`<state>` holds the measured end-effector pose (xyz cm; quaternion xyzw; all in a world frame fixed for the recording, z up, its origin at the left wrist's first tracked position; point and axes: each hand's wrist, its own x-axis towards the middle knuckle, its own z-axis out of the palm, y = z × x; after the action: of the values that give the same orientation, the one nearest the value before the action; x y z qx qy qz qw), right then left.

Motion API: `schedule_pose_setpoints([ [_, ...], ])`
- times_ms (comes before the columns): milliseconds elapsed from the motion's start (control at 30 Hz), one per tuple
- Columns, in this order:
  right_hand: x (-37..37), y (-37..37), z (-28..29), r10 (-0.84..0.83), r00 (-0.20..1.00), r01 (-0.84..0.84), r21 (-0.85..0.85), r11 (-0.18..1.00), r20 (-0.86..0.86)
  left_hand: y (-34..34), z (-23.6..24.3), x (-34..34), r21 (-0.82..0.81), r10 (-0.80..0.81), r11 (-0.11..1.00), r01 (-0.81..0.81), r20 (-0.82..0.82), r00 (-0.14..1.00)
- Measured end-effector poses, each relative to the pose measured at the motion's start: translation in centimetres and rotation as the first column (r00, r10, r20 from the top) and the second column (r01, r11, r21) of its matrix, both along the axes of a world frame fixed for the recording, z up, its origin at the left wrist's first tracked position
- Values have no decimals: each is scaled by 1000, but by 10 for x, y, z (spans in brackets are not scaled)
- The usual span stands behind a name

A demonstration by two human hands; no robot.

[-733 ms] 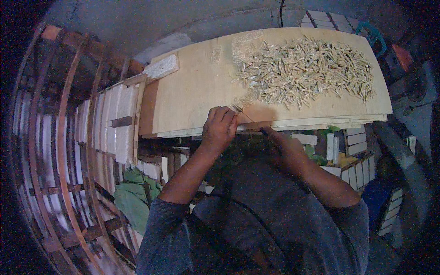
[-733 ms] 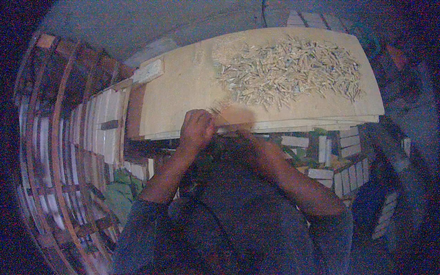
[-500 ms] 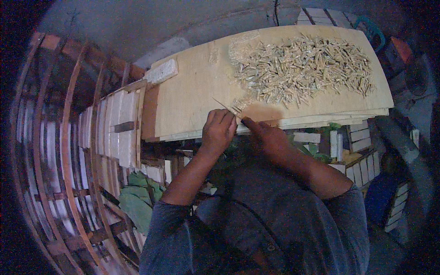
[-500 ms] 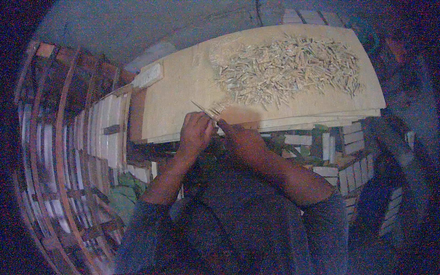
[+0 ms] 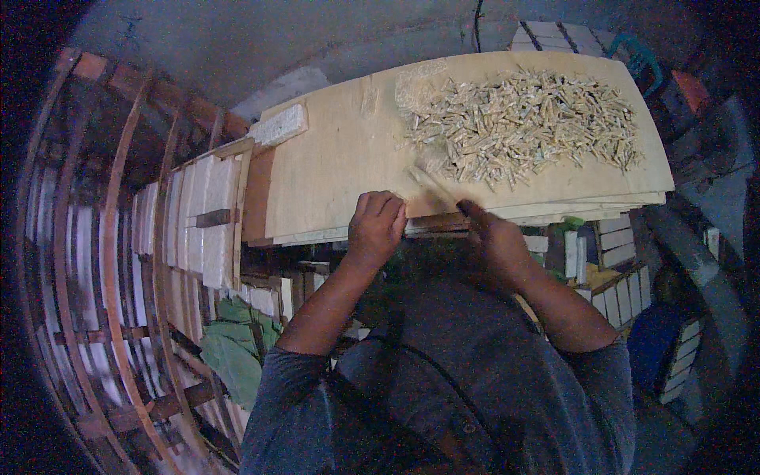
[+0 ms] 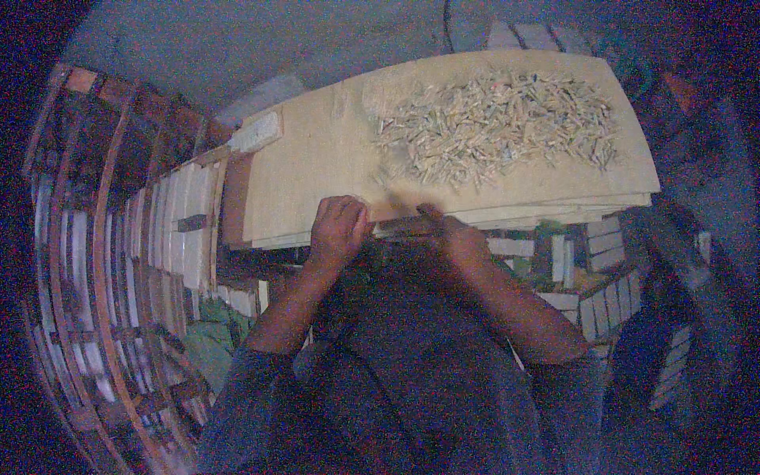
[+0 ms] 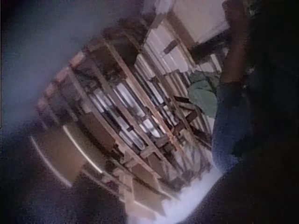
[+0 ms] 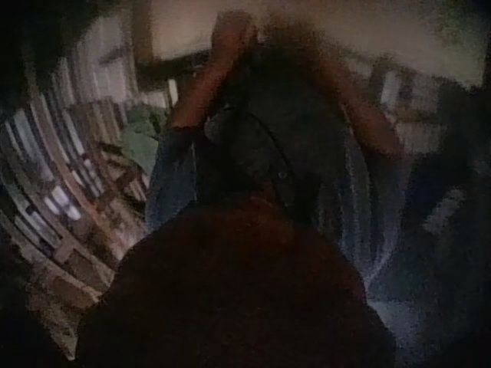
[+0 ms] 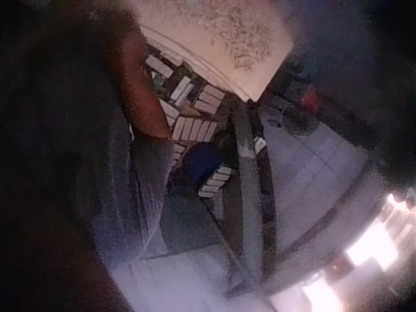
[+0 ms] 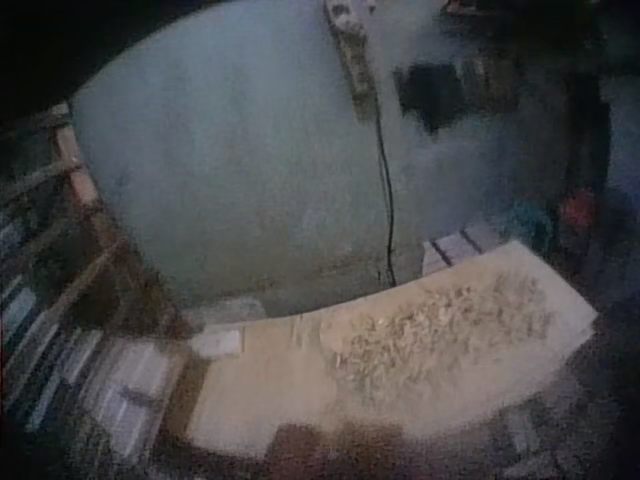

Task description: The person uses a knife to cut small rectangular wooden blocks into thin strips on a wooden workbench. The person repeatedly picks up blocks, slices them, and adds the resulting strips to a growing pile on the table.

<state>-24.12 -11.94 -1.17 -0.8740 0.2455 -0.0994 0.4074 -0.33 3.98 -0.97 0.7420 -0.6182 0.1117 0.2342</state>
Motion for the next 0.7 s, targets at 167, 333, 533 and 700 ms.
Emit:
schedule_pose_setpoints([
  [167, -12, -38, 38, -239, 964, 243, -16, 970, 115, -12, 15, 2, -3, 101, 995, -101, -24, 995],
  [333, -37, -57, 60, -356, 921, 357, 26, 934, 158, -79, 47, 21, 449, 240, 888, -100, -268, 933],
  [533, -81, -38, 66, -426, 878, 422, 67, 904, 219, -150, 25, 43, 593, 256, 805, -4, -340, 905],
  [700, -134, -31, 31, -536, 803, 541, 61, 839, 259, -199, 41, 18, 448, 69, 893, 35, -213, 975],
])
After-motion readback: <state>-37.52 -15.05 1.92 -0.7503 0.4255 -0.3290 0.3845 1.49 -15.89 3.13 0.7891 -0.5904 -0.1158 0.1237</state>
